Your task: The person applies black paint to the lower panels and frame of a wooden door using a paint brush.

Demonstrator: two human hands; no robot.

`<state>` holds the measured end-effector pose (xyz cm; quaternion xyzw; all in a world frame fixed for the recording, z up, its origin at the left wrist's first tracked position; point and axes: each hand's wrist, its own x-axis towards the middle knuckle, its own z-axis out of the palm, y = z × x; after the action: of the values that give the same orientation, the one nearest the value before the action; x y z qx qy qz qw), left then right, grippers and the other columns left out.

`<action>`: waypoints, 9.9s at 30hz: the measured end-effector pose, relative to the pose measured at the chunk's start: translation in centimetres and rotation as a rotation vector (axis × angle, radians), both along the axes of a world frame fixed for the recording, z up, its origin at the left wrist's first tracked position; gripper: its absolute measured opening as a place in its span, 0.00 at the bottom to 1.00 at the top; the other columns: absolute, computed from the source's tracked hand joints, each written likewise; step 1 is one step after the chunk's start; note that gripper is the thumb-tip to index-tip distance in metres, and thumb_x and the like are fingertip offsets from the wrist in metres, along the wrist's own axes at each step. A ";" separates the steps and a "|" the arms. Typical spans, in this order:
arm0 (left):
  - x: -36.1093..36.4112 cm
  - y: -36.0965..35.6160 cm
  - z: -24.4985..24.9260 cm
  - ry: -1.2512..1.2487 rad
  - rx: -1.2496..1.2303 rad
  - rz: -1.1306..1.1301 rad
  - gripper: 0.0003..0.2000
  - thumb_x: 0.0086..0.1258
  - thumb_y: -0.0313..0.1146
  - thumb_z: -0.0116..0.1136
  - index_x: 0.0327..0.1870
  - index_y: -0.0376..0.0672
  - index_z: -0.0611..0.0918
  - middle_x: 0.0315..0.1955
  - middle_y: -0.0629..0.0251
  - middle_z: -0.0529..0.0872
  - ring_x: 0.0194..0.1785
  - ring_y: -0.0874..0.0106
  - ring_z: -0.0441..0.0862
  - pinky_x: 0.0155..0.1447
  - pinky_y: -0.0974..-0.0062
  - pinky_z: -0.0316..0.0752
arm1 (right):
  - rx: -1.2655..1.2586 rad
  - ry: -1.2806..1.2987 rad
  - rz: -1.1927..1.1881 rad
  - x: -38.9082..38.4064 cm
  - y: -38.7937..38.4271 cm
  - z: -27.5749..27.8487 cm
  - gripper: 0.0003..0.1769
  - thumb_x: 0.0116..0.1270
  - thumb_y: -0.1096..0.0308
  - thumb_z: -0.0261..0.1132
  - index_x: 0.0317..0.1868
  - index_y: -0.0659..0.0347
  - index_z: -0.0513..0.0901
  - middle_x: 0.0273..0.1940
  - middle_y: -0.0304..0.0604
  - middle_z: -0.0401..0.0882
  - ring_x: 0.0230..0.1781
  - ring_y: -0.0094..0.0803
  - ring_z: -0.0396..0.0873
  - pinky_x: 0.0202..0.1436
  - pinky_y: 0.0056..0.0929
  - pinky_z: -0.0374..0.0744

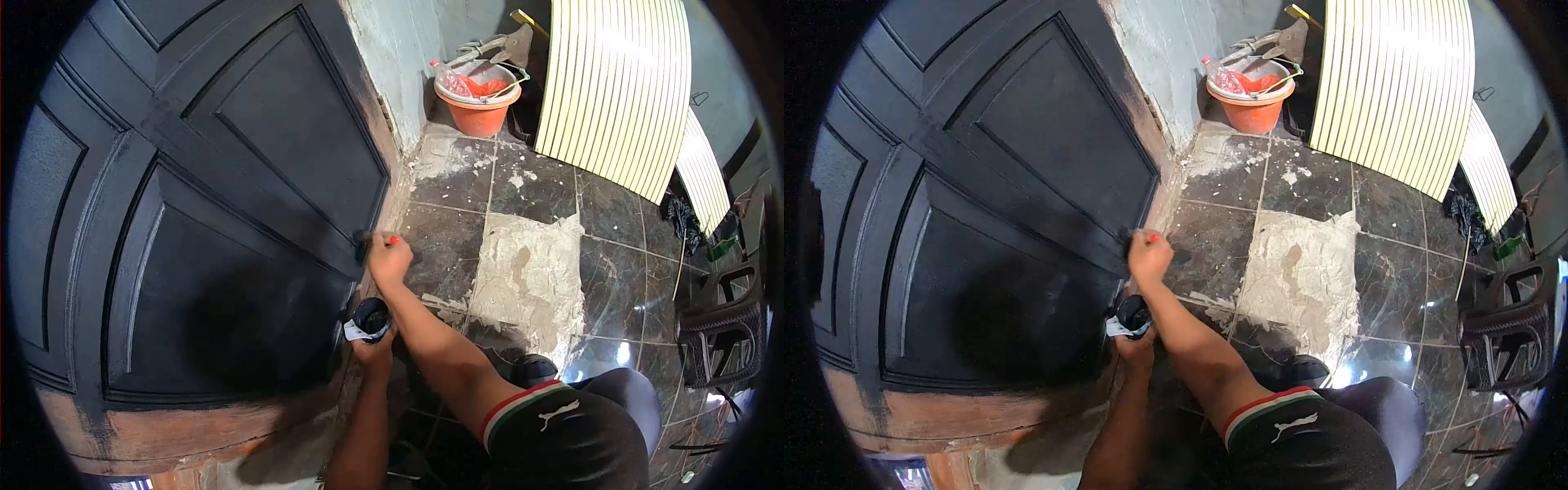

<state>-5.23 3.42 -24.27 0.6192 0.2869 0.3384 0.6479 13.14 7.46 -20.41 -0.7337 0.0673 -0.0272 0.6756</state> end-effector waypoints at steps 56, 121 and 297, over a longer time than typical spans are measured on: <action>-3.2 0.1 -2.2 0.388 0.199 0.102 0.35 0.54 0.34 0.87 0.63 0.40 0.80 0.55 0.60 0.89 0.58 0.62 0.88 0.64 0.62 0.80 | 0.805 0.362 0.078 -1.3 -1.7 -1.0 0.15 0.76 0.65 0.71 0.50 0.72 0.90 0.39 0.42 0.91 0.39 0.33 0.89 0.46 0.28 0.83; -2.0 0.3 -2.6 0.247 0.062 0.047 0.32 0.59 0.29 0.83 0.63 0.39 0.77 0.55 0.63 0.87 0.58 0.68 0.86 0.66 0.65 0.79 | -0.198 -0.911 0.256 -2.1 -3.2 3.7 0.10 0.68 0.70 0.75 0.49 0.57 0.93 0.38 0.47 0.91 0.37 0.43 0.88 0.45 0.39 0.78; -3.4 -0.2 -6.3 0.215 0.108 0.043 0.37 0.52 0.31 0.85 0.64 0.40 0.76 0.57 0.58 0.86 0.59 0.60 0.86 0.65 0.60 0.80 | 0.313 -0.728 0.213 -2.2 1.2 17.0 0.08 0.75 0.71 0.69 0.47 0.66 0.90 0.35 0.53 0.90 0.33 0.36 0.90 0.40 0.32 0.83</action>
<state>-8.62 3.27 -30.56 0.6797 0.3491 0.2990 0.5717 10.95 8.64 -3.37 -0.5675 -0.2492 -0.2043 0.7577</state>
